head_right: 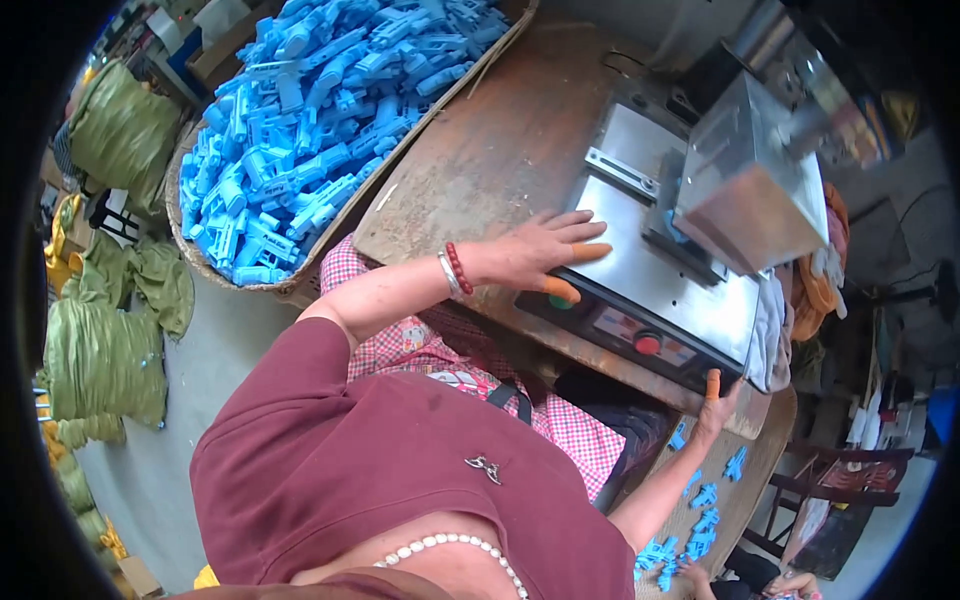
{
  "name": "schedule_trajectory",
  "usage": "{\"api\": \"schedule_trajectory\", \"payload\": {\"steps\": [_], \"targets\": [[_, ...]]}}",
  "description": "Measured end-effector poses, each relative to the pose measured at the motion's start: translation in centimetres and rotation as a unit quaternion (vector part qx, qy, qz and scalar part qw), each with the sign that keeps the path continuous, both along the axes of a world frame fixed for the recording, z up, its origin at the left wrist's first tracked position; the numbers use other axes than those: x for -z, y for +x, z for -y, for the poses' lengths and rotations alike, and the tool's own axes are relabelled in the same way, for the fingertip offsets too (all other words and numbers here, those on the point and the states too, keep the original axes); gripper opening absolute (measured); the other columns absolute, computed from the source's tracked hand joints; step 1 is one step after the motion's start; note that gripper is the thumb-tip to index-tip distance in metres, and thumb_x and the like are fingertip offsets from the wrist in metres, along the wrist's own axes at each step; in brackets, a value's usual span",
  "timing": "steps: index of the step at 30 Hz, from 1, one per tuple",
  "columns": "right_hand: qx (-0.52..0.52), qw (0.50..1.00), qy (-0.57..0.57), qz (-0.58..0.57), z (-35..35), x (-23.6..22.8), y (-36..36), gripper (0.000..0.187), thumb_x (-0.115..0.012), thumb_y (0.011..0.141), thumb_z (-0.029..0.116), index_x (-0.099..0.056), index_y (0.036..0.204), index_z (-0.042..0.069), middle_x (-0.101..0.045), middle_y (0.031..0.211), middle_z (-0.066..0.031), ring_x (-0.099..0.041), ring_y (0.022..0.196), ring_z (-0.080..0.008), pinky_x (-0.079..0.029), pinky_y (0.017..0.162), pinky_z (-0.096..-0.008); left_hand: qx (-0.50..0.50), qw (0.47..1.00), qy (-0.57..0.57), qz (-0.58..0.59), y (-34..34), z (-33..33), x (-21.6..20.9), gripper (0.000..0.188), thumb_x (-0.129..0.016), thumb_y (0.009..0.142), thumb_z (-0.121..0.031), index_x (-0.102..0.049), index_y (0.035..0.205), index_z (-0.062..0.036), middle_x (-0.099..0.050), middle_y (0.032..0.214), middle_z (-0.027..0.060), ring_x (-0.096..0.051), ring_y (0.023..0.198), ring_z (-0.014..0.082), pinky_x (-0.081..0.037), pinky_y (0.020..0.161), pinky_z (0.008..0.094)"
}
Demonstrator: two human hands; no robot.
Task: The person processes blue plastic toy components using a heat-press machine, taking parts from a storage basket, placing them into the machine, and then collecting the processed parts in a collection tray.
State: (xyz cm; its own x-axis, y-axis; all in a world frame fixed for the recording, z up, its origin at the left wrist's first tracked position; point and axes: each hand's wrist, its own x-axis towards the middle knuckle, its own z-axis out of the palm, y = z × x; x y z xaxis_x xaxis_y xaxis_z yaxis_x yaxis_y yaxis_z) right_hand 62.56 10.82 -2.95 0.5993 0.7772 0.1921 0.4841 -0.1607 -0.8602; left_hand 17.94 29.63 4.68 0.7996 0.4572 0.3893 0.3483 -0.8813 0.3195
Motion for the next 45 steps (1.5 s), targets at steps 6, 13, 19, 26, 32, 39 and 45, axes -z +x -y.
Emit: {"api": "schedule_trajectory", "payload": {"steps": [6, 13, 19, 26, 32, 39, 45], "targets": [[0.047, 0.996, 0.030, -0.076, 2.2, -0.5, -0.9, 0.060, -0.067, 0.093, 0.023, -0.041, 0.141, -0.002, -0.050, 0.137, -0.0092, -0.046, 0.123, -0.0180, -0.032, 0.106, -0.0299, -0.418, 0.898, 0.118, 0.068, -18.5, -13.4, 3.8, 0.033, -0.063, 0.071, 0.000, -0.066, 0.104, -0.0057, -0.063, 0.113, 0.0131, -0.056, 0.106, 0.0335, -0.048, 0.089, 0.0406], [0.166, 0.975, 0.096, 0.112, -0.5, -4.5, -6.5, 0.050, -0.062, 0.095, 0.023, -0.048, 0.135, -0.004, -0.052, 0.136, -0.0178, -0.048, 0.126, -0.0254, -0.035, 0.107, -0.0357, -0.401, 0.876, -0.041, -0.264, -27.0, -20.5, 5.5, 0.046, -0.064, 0.076, -0.010, -0.058, 0.122, -0.0134, -0.036, 0.151, 0.0128, -0.024, 0.143, 0.0385, -0.028, 0.110, 0.0577], [0.037, 0.986, 0.106, 0.126, -6.7, -8.5, -8.2, 0.031, -0.053, 0.099, 0.014, -0.057, 0.126, -0.001, -0.061, 0.123, -0.0112, -0.056, 0.115, -0.0193, -0.041, 0.100, -0.0313, -0.332, 0.911, 0.226, -0.096, -17.4, -13.2, -6.4, 0.038, -0.070, 0.072, -0.012, -0.056, 0.107, -0.0061, -0.055, 0.129, 0.0107, -0.037, 0.136, 0.0346, -0.022, 0.111, 0.0565], [-0.178, 0.957, 0.196, 0.116, -16.6, -7.7, -5.8, 0.018, -0.053, 0.091, 0.006, -0.060, 0.106, -0.001, -0.061, 0.091, -0.0172, -0.056, 0.083, -0.0316, -0.044, 0.079, -0.0329, -0.144, 0.929, 0.302, 0.158, 3.0, -4.3, -6.3, 0.018, -0.065, 0.076, -0.005, -0.056, 0.090, -0.0098, -0.061, 0.098, 0.0087, -0.059, 0.102, 0.0239, -0.030, 0.105, 0.0477], [-0.128, 0.936, 0.243, 0.219, -18.8, -8.7, -8.0, 0.011, -0.058, 0.087, 0.003, -0.063, 0.097, 0.001, -0.064, 0.093, -0.0197, -0.060, 0.084, -0.0403, -0.047, 0.074, -0.0416, -0.132, 0.974, 0.102, 0.154, 3.6, -1.6, -2.1, 0.046, -0.071, 0.084, -0.018, -0.056, 0.126, -0.0040, -0.054, 0.131, 0.0170, -0.049, 0.125, 0.0317, -0.034, 0.107, 0.0458], [0.144, 0.904, 0.316, 0.249, -5.8, -14.5, -6.1, 0.030, -0.067, 0.086, 0.006, -0.063, 0.116, 0.001, -0.064, 0.109, -0.0120, -0.060, 0.100, -0.0231, -0.046, 0.089, -0.0343, -0.137, 0.971, -0.013, 0.197, 2.9, -2.5, -2.0, 0.047, -0.063, 0.091, -0.016, -0.051, 0.134, -0.0012, -0.050, 0.136, 0.0214, -0.053, 0.120, 0.0354, -0.043, 0.101, 0.0384], [0.314, 0.896, 0.224, 0.219, 12.3, -12.5, -4.5, 0.032, -0.057, 0.095, 0.007, -0.057, 0.126, -0.002, -0.060, 0.126, -0.0107, -0.055, 0.116, -0.0206, -0.038, 0.105, -0.0343, -0.145, 0.978, 0.042, 0.143, 14.0, -2.8, -4.8, 0.024, -0.061, 0.089, -0.013, -0.063, 0.110, -0.0022, -0.062, 0.114, 0.0158, -0.058, 0.100, 0.0344, -0.048, 0.083, 0.0428]]}}
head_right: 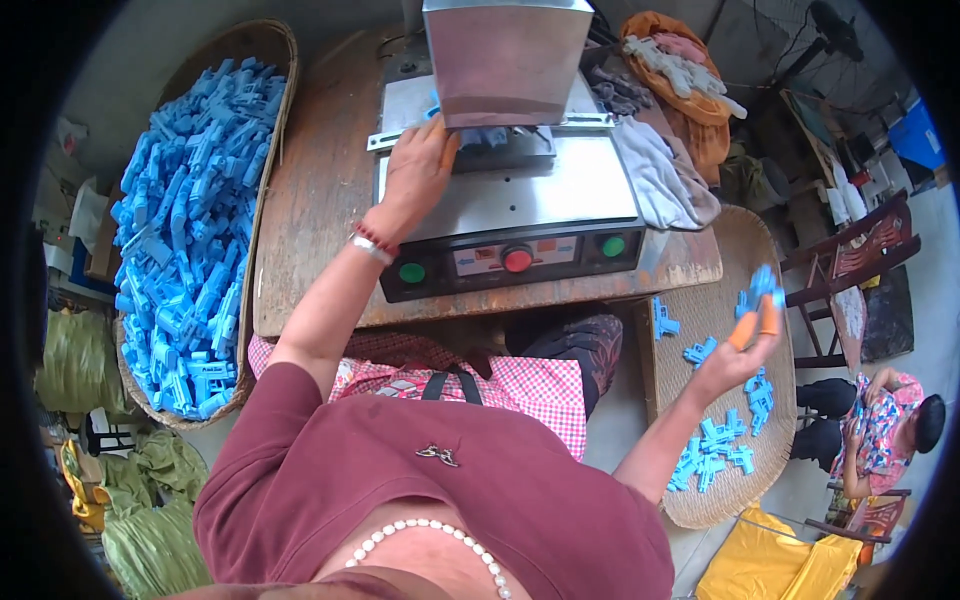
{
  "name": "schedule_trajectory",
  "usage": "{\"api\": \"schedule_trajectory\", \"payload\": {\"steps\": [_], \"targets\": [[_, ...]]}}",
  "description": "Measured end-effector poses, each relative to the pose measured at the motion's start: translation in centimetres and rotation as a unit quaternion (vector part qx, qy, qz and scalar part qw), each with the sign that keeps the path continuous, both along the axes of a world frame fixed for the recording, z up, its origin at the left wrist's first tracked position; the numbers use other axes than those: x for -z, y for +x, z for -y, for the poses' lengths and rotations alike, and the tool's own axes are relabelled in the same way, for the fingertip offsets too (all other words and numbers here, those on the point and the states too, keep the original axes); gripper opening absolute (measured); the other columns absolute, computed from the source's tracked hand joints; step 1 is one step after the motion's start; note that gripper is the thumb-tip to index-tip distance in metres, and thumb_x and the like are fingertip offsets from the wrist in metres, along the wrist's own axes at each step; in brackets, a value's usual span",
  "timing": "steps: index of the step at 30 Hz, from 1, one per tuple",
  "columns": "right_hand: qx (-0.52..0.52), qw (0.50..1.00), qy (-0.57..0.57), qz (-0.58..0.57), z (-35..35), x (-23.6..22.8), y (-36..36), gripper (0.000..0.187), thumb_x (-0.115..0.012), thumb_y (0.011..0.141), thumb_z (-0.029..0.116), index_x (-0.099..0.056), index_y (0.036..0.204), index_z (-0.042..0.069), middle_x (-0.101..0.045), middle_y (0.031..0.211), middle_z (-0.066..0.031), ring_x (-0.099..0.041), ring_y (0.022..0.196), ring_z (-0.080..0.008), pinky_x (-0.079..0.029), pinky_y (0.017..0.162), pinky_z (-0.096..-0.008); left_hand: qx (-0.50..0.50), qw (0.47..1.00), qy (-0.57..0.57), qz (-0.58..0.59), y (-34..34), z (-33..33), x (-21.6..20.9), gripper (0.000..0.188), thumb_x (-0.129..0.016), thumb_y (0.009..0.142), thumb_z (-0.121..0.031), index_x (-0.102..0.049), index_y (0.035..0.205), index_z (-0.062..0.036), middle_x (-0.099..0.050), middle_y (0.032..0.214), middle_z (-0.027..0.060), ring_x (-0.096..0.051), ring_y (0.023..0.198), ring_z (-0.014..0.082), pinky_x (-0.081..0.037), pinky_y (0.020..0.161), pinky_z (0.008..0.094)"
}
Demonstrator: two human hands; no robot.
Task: The person processes blue plastic toy components using a heat-press machine, taking parts from a storage basket, placing them into the machine, and then collecting the processed parts in a collection tray.
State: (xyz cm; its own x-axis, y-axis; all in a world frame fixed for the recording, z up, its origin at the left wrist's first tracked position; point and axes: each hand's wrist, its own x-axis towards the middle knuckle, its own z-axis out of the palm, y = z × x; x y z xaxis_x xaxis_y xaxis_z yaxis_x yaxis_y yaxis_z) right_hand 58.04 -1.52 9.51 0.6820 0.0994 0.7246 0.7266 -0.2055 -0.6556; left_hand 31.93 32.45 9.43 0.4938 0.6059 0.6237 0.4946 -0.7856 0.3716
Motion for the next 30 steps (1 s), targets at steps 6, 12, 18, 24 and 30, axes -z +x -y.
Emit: {"api": "schedule_trajectory", "payload": {"steps": [6, 12, 18, 24, 30], "targets": [[-0.160, 0.975, -0.107, -0.110, -5.7, 6.8, -0.5, 0.044, -0.062, 0.093, 0.012, -0.050, 0.133, -0.002, -0.053, 0.135, -0.0141, -0.046, 0.127, -0.0239, -0.030, 0.110, -0.0348, -0.055, 0.994, 0.062, -0.067, 5.6, -2.3, 2.8, 0.035, -0.054, 0.093, -0.030, -0.060, 0.118, -0.0064, -0.058, 0.122, 0.0150, -0.050, 0.118, 0.0354, -0.035, 0.097, 0.0540], [-0.293, 0.878, -0.280, -0.255, -10.4, 9.9, 2.5, 0.081, -0.076, 0.082, 0.036, -0.040, 0.140, -0.006, -0.047, 0.140, -0.0189, -0.043, 0.130, -0.0259, -0.031, 0.110, -0.0338, 0.109, 0.980, -0.052, -0.161, -8.5, 3.3, 1.6, 0.079, -0.063, 0.086, -0.049, -0.031, 0.148, -0.0139, -0.028, 0.153, 0.0208, -0.021, 0.141, 0.0459, -0.026, 0.110, 0.0593], [-0.279, 0.904, -0.239, -0.219, -11.3, 11.6, 2.7, 0.070, -0.074, 0.086, 0.025, -0.042, 0.140, -0.005, -0.051, 0.134, -0.0132, -0.047, 0.121, -0.0224, -0.034, 0.106, -0.0320, 0.124, 0.989, -0.031, -0.081, -13.5, 4.2, 5.5, 0.064, -0.066, 0.086, -0.041, -0.047, 0.139, -0.0110, -0.038, 0.148, 0.0194, -0.033, 0.136, 0.0421, -0.033, 0.109, 0.0489], [-0.292, 0.918, -0.113, -0.246, -9.0, 12.5, 2.8, 0.056, -0.065, 0.093, 0.015, -0.042, 0.141, -0.001, -0.050, 0.137, -0.0096, -0.047, 0.123, -0.0193, -0.033, 0.107, -0.0318, -0.409, 0.906, 0.093, -0.059, -32.9, -9.2, 6.2, 0.042, -0.075, 0.074, -0.021, -0.060, 0.111, -0.0075, -0.059, 0.112, 0.0124, -0.057, 0.100, 0.0311, -0.048, 0.078, 0.0417], [-0.191, 0.961, -0.112, -0.163, -10.0, 10.8, 0.8, 0.046, -0.062, 0.095, 0.017, -0.049, 0.135, -0.003, -0.052, 0.133, -0.0144, -0.050, 0.122, -0.0220, -0.037, 0.105, -0.0335, -0.446, 0.847, 0.137, -0.256, -46.5, -16.4, 10.8, 0.031, -0.065, 0.084, -0.017, -0.060, 0.114, -0.0139, -0.062, 0.102, 0.0091, -0.060, 0.093, 0.0287, -0.050, 0.074, 0.0406]]}}
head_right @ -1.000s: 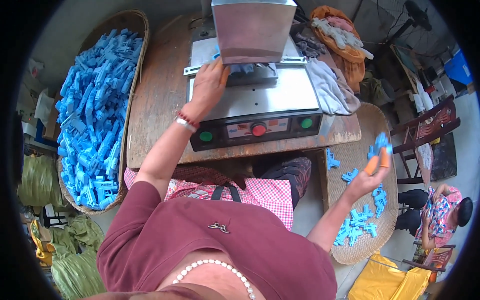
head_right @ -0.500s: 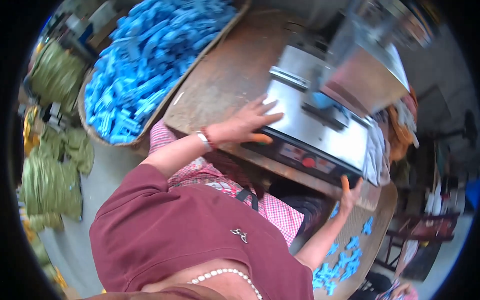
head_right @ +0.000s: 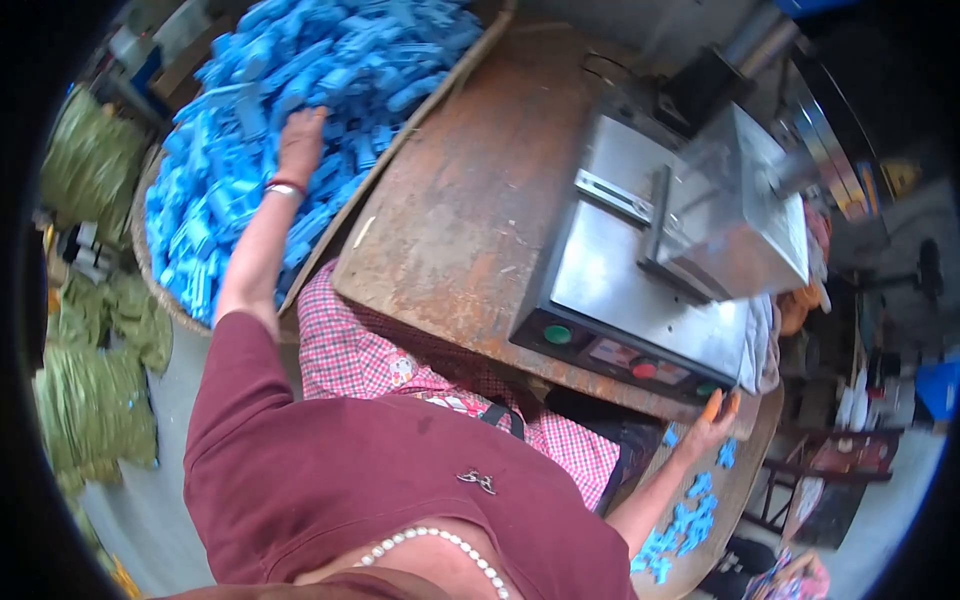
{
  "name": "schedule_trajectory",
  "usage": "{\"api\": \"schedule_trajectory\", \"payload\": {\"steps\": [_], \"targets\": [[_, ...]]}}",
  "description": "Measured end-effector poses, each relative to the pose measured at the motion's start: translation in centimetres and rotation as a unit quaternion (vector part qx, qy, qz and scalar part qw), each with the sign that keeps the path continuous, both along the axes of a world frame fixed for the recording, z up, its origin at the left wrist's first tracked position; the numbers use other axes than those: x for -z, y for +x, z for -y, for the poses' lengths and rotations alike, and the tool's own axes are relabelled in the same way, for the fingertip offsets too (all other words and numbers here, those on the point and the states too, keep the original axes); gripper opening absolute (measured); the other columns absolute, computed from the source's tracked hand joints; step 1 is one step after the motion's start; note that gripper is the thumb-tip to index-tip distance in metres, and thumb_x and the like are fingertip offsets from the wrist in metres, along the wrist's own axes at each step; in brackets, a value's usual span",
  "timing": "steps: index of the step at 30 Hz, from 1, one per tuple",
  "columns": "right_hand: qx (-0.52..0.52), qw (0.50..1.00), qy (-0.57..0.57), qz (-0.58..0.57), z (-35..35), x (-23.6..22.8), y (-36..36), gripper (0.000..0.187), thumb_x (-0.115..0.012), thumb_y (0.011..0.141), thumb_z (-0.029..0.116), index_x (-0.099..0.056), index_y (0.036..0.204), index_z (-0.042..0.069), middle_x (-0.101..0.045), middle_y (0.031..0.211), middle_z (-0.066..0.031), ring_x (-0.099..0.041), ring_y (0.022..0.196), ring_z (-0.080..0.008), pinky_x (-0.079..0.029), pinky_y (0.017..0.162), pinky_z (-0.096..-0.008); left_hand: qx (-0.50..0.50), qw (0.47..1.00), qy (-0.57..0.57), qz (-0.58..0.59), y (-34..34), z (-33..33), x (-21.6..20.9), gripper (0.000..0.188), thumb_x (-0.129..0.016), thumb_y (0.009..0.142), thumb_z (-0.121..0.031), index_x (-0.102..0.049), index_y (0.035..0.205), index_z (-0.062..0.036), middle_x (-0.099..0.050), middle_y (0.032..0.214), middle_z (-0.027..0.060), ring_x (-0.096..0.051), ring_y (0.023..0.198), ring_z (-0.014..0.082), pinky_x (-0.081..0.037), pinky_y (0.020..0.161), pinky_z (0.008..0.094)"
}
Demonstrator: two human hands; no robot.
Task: The person processes blue plastic toy components using a heat-press machine, taking parts from a storage basket, placing them into the machine, and then collecting the processed parts in a collection tray.
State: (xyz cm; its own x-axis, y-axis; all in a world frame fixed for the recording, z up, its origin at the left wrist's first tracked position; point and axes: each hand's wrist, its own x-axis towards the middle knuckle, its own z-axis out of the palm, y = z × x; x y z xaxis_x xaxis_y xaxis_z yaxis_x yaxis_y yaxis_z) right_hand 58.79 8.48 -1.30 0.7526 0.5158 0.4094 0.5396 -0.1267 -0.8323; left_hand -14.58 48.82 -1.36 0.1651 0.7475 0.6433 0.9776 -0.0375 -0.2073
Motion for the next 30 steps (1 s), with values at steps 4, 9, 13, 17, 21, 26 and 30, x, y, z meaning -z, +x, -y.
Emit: {"api": "schedule_trajectory", "payload": {"steps": [4, 9, 13, 17, 21, 26, 30], "targets": [[0.029, 0.998, -0.014, 0.061, -2.9, -5.2, -4.7, 0.039, -0.059, 0.097, 0.016, -0.054, 0.131, -0.001, -0.059, 0.124, -0.0121, -0.055, 0.115, -0.0191, -0.041, 0.100, -0.0309, 0.194, 0.928, -0.087, 0.306, 11.5, 6.2, -9.8, 0.026, -0.061, 0.087, -0.006, -0.063, 0.113, -0.0085, -0.066, 0.097, 0.0108, -0.064, 0.091, 0.0240, -0.052, 0.077, 0.0342], [-0.140, 0.990, -0.014, 0.018, -9.4, -6.0, -3.3, 0.032, -0.050, 0.100, 0.012, -0.056, 0.128, -0.002, -0.061, 0.123, -0.0113, -0.056, 0.113, -0.0189, -0.041, 0.100, -0.0298, 0.534, 0.627, -0.354, 0.443, 29.4, 12.3, -15.1, 0.032, -0.059, 0.085, 0.009, -0.062, 0.113, -0.0056, -0.063, 0.114, 0.0059, -0.060, 0.105, 0.0153, -0.049, 0.092, 0.0294], [-0.213, 0.973, -0.003, 0.093, -15.1, -5.9, -3.2, 0.028, -0.051, 0.097, 0.010, -0.059, 0.122, 0.000, -0.062, 0.117, -0.0126, -0.057, 0.111, -0.0266, -0.040, 0.098, -0.0340, 0.645, 0.715, -0.172, 0.208, 34.2, 12.3, -11.1, 0.027, -0.061, 0.079, 0.006, -0.061, 0.103, -0.0044, -0.063, 0.106, 0.0118, -0.057, 0.111, 0.0315, -0.049, 0.090, 0.0380], [-0.282, 0.930, 0.048, 0.230, -18.8, -6.8, -4.2, 0.017, -0.062, 0.089, 0.011, -0.063, 0.105, 0.005, -0.062, 0.102, -0.0154, -0.056, 0.100, -0.0359, -0.044, 0.087, -0.0400, 0.484, 0.842, -0.084, 0.222, 33.7, 14.9, -8.8, 0.025, -0.059, 0.085, 0.000, -0.063, 0.110, -0.0053, -0.062, 0.115, 0.0137, -0.057, 0.114, 0.0336, -0.047, 0.095, 0.0388], [-0.259, 0.936, 0.100, 0.216, -20.2, -7.0, -3.8, 0.015, -0.070, 0.080, 0.005, -0.064, 0.094, 0.004, -0.064, 0.092, -0.0173, -0.060, 0.088, -0.0386, -0.047, 0.076, -0.0423, 0.439, 0.779, -0.072, 0.441, 36.4, 26.3, -5.5, 0.042, -0.070, 0.085, -0.028, -0.061, 0.123, -0.0124, -0.055, 0.131, 0.0180, -0.044, 0.128, 0.0378, -0.031, 0.107, 0.0493], [-0.010, 0.927, 0.145, 0.345, -16.0, -10.7, -2.9, 0.017, -0.068, 0.080, 0.006, -0.064, 0.095, 0.001, -0.064, 0.095, -0.0169, -0.059, 0.092, -0.0346, -0.045, 0.083, -0.0413, 0.395, 0.894, -0.108, 0.180, 40.4, 28.0, -4.6, 0.057, -0.065, 0.085, -0.049, -0.056, 0.134, -0.0223, -0.032, 0.153, 0.0091, -0.017, 0.144, 0.0373, -0.013, 0.113, 0.0570], [0.151, 0.930, 0.143, 0.303, -0.9, -13.2, -4.6, 0.025, -0.059, 0.090, 0.000, -0.061, 0.115, -0.001, -0.062, 0.109, -0.0152, -0.060, 0.103, -0.0247, -0.048, 0.093, -0.0370, 0.504, 0.829, -0.189, 0.150, 39.8, 25.7, -6.6, 0.058, -0.062, 0.086, -0.048, -0.052, 0.137, -0.0231, -0.032, 0.154, 0.0074, -0.019, 0.144, 0.0372, -0.017, 0.113, 0.0578]]}}
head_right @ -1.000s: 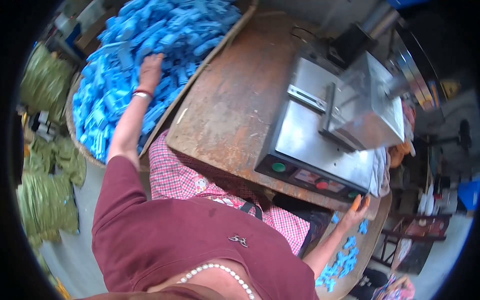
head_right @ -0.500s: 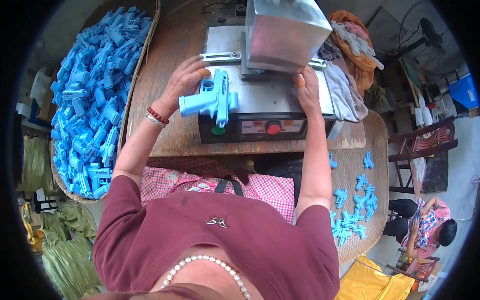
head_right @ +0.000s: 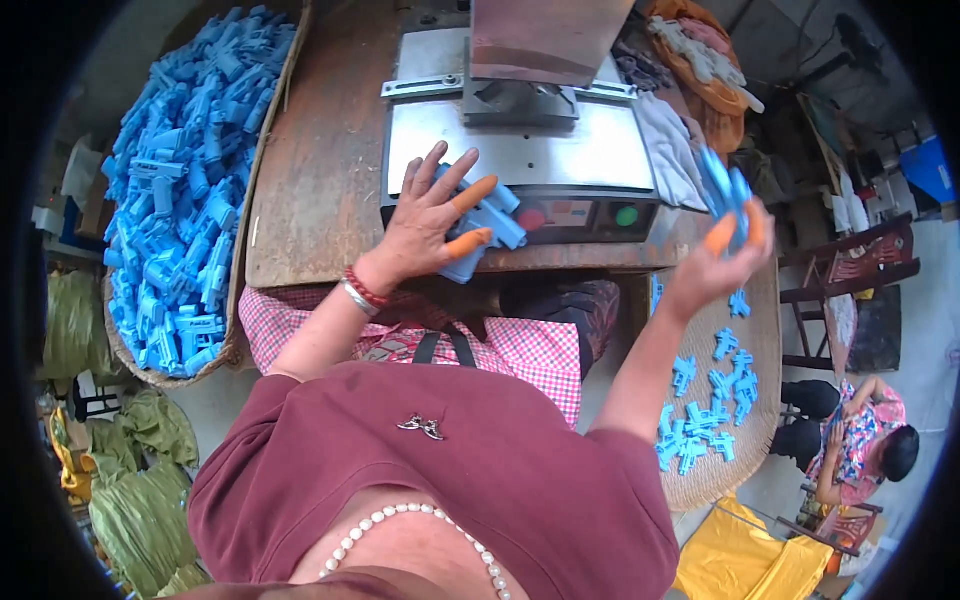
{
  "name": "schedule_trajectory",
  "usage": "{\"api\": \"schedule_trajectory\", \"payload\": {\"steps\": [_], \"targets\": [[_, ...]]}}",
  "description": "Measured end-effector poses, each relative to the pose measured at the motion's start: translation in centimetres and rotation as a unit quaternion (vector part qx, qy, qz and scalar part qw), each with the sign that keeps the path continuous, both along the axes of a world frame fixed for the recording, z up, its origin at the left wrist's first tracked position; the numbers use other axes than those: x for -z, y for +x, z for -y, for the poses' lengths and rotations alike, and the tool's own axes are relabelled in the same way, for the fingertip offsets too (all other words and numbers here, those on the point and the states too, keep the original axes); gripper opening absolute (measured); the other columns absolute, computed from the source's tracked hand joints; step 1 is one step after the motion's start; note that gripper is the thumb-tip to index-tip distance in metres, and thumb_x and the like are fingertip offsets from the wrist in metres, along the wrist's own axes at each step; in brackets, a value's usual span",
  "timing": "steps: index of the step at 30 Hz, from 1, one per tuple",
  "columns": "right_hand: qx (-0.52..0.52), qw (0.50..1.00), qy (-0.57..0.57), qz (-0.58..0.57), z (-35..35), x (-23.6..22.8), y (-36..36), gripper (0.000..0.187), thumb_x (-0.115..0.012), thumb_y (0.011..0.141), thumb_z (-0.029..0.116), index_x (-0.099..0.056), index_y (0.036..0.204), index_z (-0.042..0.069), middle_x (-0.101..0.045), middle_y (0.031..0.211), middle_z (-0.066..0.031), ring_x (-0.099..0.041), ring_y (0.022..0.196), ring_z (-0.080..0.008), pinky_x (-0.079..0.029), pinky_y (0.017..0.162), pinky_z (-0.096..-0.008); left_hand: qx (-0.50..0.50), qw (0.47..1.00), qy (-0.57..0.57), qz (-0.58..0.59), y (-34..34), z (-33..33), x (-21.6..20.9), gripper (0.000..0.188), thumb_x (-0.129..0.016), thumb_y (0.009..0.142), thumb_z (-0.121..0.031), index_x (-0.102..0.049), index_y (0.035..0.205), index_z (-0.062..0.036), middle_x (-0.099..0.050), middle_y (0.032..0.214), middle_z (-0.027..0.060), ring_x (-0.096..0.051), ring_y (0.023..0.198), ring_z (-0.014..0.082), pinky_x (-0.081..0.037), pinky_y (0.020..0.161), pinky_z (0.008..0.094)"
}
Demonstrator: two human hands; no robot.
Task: The person processes blue plastic toy components using a heat-press machine, taking parts from a storage basket, placing them into the machine, and then collecting the processed parts in a collection tray.
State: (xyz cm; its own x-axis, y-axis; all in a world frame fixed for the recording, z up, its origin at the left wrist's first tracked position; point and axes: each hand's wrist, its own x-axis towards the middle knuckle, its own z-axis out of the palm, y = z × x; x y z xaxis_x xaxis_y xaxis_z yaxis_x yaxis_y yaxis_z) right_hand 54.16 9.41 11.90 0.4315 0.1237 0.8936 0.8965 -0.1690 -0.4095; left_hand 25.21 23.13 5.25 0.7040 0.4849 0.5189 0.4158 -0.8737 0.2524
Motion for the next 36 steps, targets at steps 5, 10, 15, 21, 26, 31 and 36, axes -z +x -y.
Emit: {"api": "schedule_trajectory", "payload": {"steps": [5, 10, 15, 21, 26, 31, 36], "targets": [[-0.363, 0.810, -0.361, -0.287, -0.6, 7.4, -8.6, 0.036, -0.063, 0.094, 0.028, -0.056, 0.116, 0.000, -0.066, 0.091, -0.0108, -0.065, 0.087, -0.0211, -0.051, 0.077, -0.0352, 0.066, 0.997, 0.013, -0.038, -0.7, -1.1, -1.1, 0.059, -0.059, 0.087, -0.051, -0.052, 0.138, -0.0225, -0.032, 0.154, 0.0072, -0.019, 0.144, 0.0374, -0.015, 0.116, 0.0539], [-0.484, 0.614, -0.268, -0.563, -3.9, 9.8, -14.1, 0.036, -0.067, 0.091, 0.035, -0.055, 0.107, 0.005, -0.064, 0.073, -0.0029, -0.064, 0.062, -0.0105, -0.048, 0.052, -0.0214, -0.081, 0.990, 0.011, 0.114, -2.9, 2.4, -0.6, 0.060, -0.074, 0.081, -0.025, -0.052, 0.134, -0.0068, -0.037, 0.146, 0.0239, -0.035, 0.134, 0.0433, -0.032, 0.109, 0.0497], [-0.503, 0.637, -0.134, -0.568, -6.8, 5.4, -15.4, 0.032, -0.069, 0.091, 0.032, -0.052, 0.093, 0.004, -0.064, 0.069, -0.0049, -0.063, 0.056, -0.0117, -0.046, 0.046, -0.0218, -0.058, 0.992, -0.044, 0.102, -2.4, 2.7, -2.2, 0.055, -0.069, 0.085, -0.019, -0.050, 0.133, -0.0013, -0.043, 0.138, 0.0254, -0.042, 0.127, 0.0438, -0.039, 0.104, 0.0471], [-0.468, 0.560, -0.072, -0.680, -12.6, 3.5, -9.1, 0.040, -0.070, 0.087, 0.040, -0.055, 0.101, 0.005, -0.065, 0.076, -0.0058, -0.066, 0.060, -0.0144, -0.048, 0.047, -0.0221, -0.044, 0.989, 0.059, 0.127, 4.7, -4.9, -3.4, 0.049, -0.066, 0.084, -0.010, -0.050, 0.129, -0.0017, -0.049, 0.134, 0.0203, -0.048, 0.121, 0.0396, -0.044, 0.100, 0.0431], [-0.444, 0.720, -0.005, -0.533, -7.7, 2.9, -4.1, 0.032, -0.064, 0.094, 0.027, -0.059, 0.113, 0.002, -0.066, 0.095, -0.0092, -0.066, 0.081, -0.0139, -0.051, 0.065, -0.0244, -0.098, 0.995, 0.010, 0.036, 10.6, -9.1, -3.7, 0.029, -0.058, 0.088, -0.012, -0.061, 0.115, -0.0035, -0.061, 0.115, 0.0178, -0.055, 0.108, 0.0332, -0.048, 0.089, 0.0402], [-0.165, 0.937, -0.056, -0.303, -2.6, 10.1, 3.0, 0.041, -0.065, 0.093, 0.022, -0.054, 0.126, -0.001, -0.061, 0.119, -0.0143, -0.057, 0.110, -0.0234, -0.044, 0.096, -0.0328, -0.080, 0.996, 0.034, 0.026, 12.5, -11.4, -3.4, 0.029, -0.054, 0.091, -0.019, -0.062, 0.114, -0.0044, -0.061, 0.114, 0.0179, -0.055, 0.111, 0.0340, -0.044, 0.094, 0.0446], [-0.241, 0.882, -0.168, -0.369, -1.7, 12.0, 6.4, 0.067, -0.073, 0.088, 0.024, -0.041, 0.140, -0.003, -0.050, 0.136, -0.0140, -0.045, 0.127, -0.0228, -0.032, 0.108, -0.0331, 0.019, 0.994, -0.094, 0.045, 6.5, -10.2, -2.8, 0.046, -0.055, 0.093, -0.027, -0.048, 0.133, -0.0060, -0.048, 0.137, 0.0195, -0.040, 0.132, 0.0386, -0.031, 0.108, 0.0534]]}}
